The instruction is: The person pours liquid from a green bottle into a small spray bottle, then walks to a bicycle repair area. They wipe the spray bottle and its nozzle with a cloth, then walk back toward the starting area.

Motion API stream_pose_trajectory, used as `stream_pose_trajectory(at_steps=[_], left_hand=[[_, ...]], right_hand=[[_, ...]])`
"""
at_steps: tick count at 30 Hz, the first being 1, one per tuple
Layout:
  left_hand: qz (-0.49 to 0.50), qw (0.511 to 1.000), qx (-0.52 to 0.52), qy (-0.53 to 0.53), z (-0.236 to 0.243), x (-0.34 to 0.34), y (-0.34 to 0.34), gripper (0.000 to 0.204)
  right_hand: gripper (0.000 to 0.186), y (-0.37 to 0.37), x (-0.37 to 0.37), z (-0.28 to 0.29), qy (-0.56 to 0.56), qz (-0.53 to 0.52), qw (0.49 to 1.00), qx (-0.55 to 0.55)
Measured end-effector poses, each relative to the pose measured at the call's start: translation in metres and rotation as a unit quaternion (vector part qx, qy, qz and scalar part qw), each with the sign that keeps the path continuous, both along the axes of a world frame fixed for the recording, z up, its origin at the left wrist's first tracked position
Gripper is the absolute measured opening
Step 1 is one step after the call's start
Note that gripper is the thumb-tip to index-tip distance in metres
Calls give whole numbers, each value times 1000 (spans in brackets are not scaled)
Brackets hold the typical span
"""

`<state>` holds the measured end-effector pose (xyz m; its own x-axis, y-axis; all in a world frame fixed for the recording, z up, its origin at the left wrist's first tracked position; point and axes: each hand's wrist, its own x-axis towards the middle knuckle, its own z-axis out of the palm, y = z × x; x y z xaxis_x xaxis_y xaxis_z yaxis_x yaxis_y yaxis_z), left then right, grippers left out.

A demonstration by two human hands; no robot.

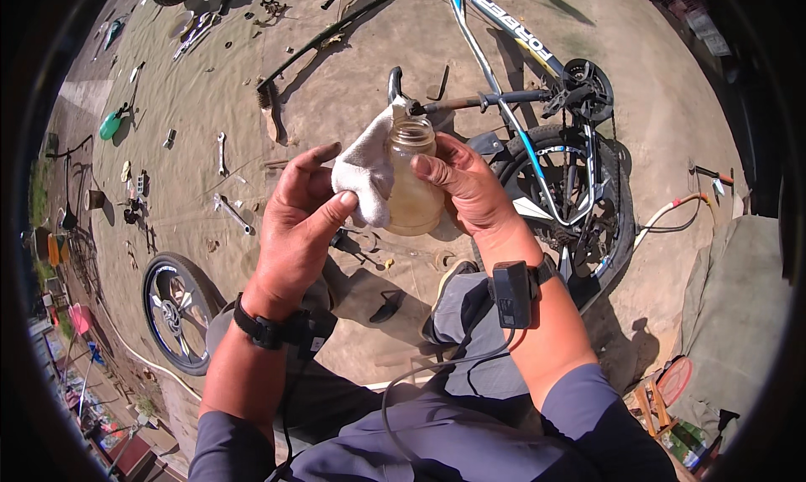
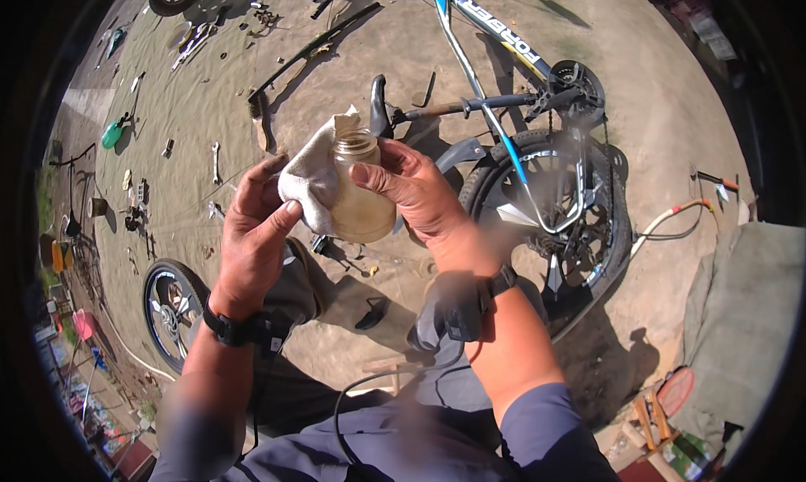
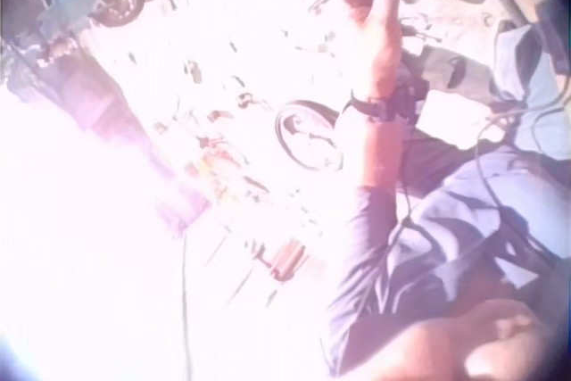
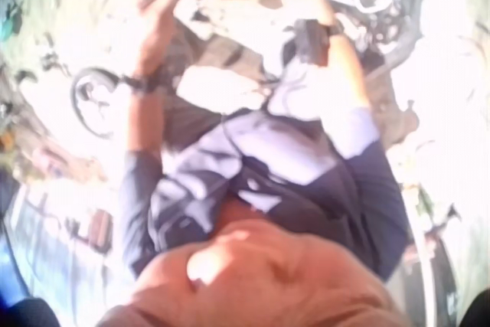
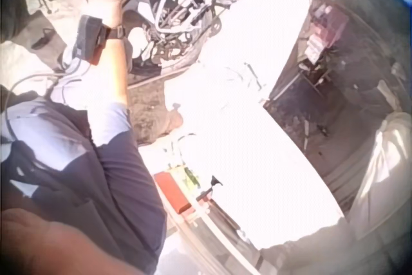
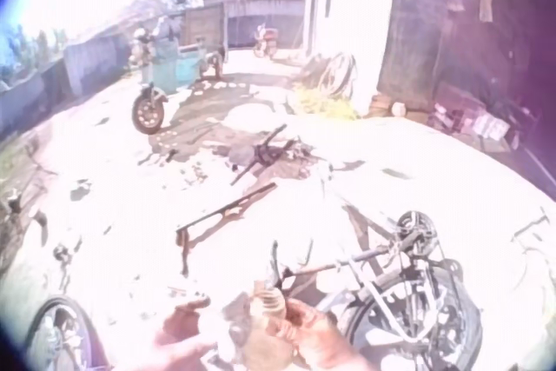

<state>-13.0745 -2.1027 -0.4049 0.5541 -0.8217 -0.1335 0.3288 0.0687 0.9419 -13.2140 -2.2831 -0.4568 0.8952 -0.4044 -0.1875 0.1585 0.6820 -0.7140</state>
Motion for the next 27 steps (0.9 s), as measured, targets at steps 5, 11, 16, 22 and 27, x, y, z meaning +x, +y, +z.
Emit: stream_pose_trajectory(at_steps=[5, 11, 16, 22, 27], left_hand=[[20, 1000, -12, 6, -12, -4, 2, 54], [-87, 993, 16, 84, -9, -13, 15, 66], [-115, 990, -8, 75, -13, -14, 26, 64], [-106, 993, -6, 59, -15, -14, 35, 53], [-54, 985, -22, 162, -13, -7, 37, 45]], right_hand=[[47, 19, 4, 17, -6, 10, 1000, -27], [49, 37, 3, 16, 22, -5, 993, -118], [61, 47, 7, 7, 32, 4, 970, -242], [65, 55, 9, 8, 44, 20, 908, -416], [68, 47, 7, 24, 60, 35, 905, -420]])
